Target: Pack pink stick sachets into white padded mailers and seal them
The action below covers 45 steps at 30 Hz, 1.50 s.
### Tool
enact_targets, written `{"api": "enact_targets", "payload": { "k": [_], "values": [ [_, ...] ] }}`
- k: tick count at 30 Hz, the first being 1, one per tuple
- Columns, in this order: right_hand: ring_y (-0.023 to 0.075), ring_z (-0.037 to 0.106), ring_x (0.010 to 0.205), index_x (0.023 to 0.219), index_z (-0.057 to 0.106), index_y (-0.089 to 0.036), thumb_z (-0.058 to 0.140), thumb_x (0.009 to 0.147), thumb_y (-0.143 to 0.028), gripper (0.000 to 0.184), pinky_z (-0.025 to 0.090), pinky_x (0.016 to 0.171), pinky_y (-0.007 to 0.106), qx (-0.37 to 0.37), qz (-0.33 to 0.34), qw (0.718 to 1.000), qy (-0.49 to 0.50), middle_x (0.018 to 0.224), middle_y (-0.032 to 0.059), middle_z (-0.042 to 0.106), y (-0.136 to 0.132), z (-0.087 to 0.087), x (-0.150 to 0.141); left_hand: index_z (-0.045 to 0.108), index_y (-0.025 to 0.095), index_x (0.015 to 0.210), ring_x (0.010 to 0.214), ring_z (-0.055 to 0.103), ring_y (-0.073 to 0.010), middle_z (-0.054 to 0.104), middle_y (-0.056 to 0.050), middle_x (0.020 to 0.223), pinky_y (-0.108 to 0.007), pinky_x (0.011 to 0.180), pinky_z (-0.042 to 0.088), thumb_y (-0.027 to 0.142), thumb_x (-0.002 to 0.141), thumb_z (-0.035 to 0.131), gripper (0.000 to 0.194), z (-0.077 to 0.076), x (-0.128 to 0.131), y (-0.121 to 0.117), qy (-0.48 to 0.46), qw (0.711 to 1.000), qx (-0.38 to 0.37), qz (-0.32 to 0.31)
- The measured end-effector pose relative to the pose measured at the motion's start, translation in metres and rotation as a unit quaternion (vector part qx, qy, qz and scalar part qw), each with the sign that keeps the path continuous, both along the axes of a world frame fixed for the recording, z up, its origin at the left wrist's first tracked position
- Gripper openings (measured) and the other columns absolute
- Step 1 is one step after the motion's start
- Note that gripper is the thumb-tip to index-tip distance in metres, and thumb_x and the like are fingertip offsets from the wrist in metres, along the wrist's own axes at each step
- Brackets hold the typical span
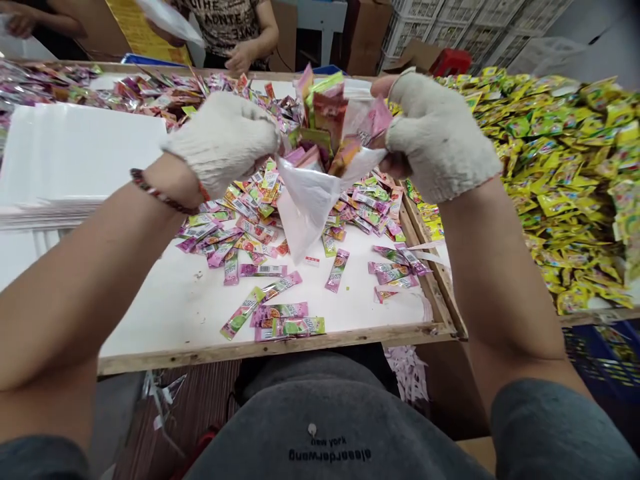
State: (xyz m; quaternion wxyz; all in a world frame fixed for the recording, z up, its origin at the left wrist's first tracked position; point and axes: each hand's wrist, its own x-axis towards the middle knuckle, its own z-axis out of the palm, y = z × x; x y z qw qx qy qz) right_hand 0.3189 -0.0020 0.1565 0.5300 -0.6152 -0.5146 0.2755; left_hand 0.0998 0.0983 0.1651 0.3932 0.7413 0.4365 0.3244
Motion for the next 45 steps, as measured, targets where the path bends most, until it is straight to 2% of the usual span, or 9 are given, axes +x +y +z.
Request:
{"api": "enact_targets", "payload": {
  "k": [5, 14, 21, 24, 29, 32, 35, 40, 45],
  "values": [
    [0.0119, 0.057, 0.037, 0.127, 0.066, -0.019, 0.055, 0.076, 0.001, 0.056, 0.035, 0.035, 0.014, -0.057, -0.025, 0.998, 0.021, 0.049, -0.0129, 0.054, 0.0, -0.008, -0.003, 0.06, 0.002, 0.066, 0.066, 0.057, -0.0074, 0.037, 0.006, 0.054, -0.036, 0.08, 0.043, 0.006, 0.086, 0.054, 0.021, -0.004, -0.004, 0.001, 0.122, 0.992, -0.006, 0.019],
    [0.0094, 0.058, 0.041, 0.136, 0.063, -0.02, 0.055, 0.079, 0.003, 0.062, 0.035, 0.041, 0.015, -0.021, 0.04, 0.998, 0.05, 0.053, -0.0122, 0.057, -0.007, -0.018, -0.007, 0.068, 0.003, 0.07, 0.07, 0.048, -0.005, 0.042, 0.006, 0.059, -0.027, 0.085, 0.041, 0.003, 0.082, 0.058, 0.016, -0.014, -0.007, 0.001, 0.129, 0.989, 0.067, 0.018],
    [0.0106, 0.054, 0.042, 0.136, 0.062, -0.025, 0.074, 0.075, -0.013, 0.063, 0.038, 0.039, 0.02, -0.003, 0.055, 0.996, 0.063, 0.055, -0.0112, 0.054, -0.013, -0.028, -0.012, 0.061, 0.013, 0.062, 0.068, 0.046, -0.0102, 0.036, 0.005, 0.058, -0.033, 0.087, 0.046, 0.005, 0.08, 0.061, 0.02, -0.008, -0.015, -0.007, 0.164, 0.976, 0.141, 0.001],
    [0.0103, 0.052, 0.043, 0.136, 0.061, -0.024, 0.079, 0.072, -0.022, 0.066, 0.038, 0.039, 0.021, 0.009, 0.06, 0.996, 0.072, 0.057, -0.01, 0.055, -0.023, -0.027, -0.016, 0.054, 0.014, 0.058, 0.082, 0.059, -0.0169, 0.034, 0.004, 0.061, -0.04, 0.099, 0.045, 0.006, 0.077, 0.06, 0.021, 0.002, -0.021, -0.015, 0.234, 0.949, 0.212, -0.023],
    [0.0122, 0.057, 0.045, 0.143, 0.054, -0.03, 0.078, 0.071, -0.031, 0.075, 0.042, 0.036, 0.023, -0.027, 0.133, 0.981, 0.137, 0.071, -0.0079, 0.067, -0.06, -0.042, -0.043, 0.058, 0.017, 0.072, 0.106, 0.064, -0.0287, 0.037, -0.001, 0.078, -0.051, 0.111, 0.036, 0.024, 0.083, 0.055, 0.014, 0.016, -0.03, -0.047, 0.185, 0.925, 0.328, -0.053],
    [0.0142, 0.063, 0.047, 0.105, 0.063, -0.023, 0.073, 0.075, -0.028, 0.032, 0.05, 0.04, 0.023, -0.169, 0.151, 0.961, 0.157, 0.063, -0.0036, 0.068, -0.08, -0.089, -0.065, 0.052, 0.02, 0.068, 0.094, 0.063, -0.0267, 0.039, -0.002, 0.075, -0.049, 0.103, 0.043, 0.025, 0.081, 0.056, 0.014, -0.014, -0.027, -0.051, 0.163, 0.934, 0.269, -0.172],
    [0.0156, 0.069, 0.053, 0.086, 0.055, -0.023, 0.069, 0.078, -0.024, 0.016, 0.052, 0.044, 0.022, -0.276, 0.124, 0.926, 0.225, 0.062, 0.0006, 0.071, -0.094, -0.154, -0.085, 0.065, 0.021, 0.084, 0.096, 0.062, -0.0281, 0.057, -0.007, 0.086, -0.047, 0.098, 0.047, 0.035, 0.09, 0.053, 0.019, -0.082, -0.029, -0.04, 0.116, 0.94, 0.193, -0.255],
    [0.0148, 0.067, 0.049, 0.092, 0.052, -0.023, 0.065, 0.09, -0.03, 0.015, 0.053, 0.045, 0.021, -0.369, 0.07, 0.888, 0.265, 0.057, -0.0005, 0.069, -0.112, -0.224, -0.09, 0.069, 0.024, 0.098, 0.118, 0.055, -0.0378, 0.07, -0.013, 0.113, -0.066, 0.112, 0.031, 0.044, 0.093, 0.057, 0.024, -0.193, -0.035, -0.046, 0.173, 0.954, 0.181, -0.166],
    [0.0176, 0.064, 0.048, 0.116, 0.045, -0.028, 0.075, 0.083, -0.042, 0.046, 0.054, 0.044, 0.028, -0.274, -0.041, 0.941, 0.195, 0.068, -0.0082, 0.065, -0.096, -0.247, -0.05, 0.073, 0.025, 0.106, 0.138, 0.042, -0.042, 0.072, -0.011, 0.118, -0.068, 0.12, 0.015, 0.04, 0.086, 0.07, 0.025, -0.225, -0.006, -0.091, 0.146, 0.97, 0.162, -0.104]
  ]
}}
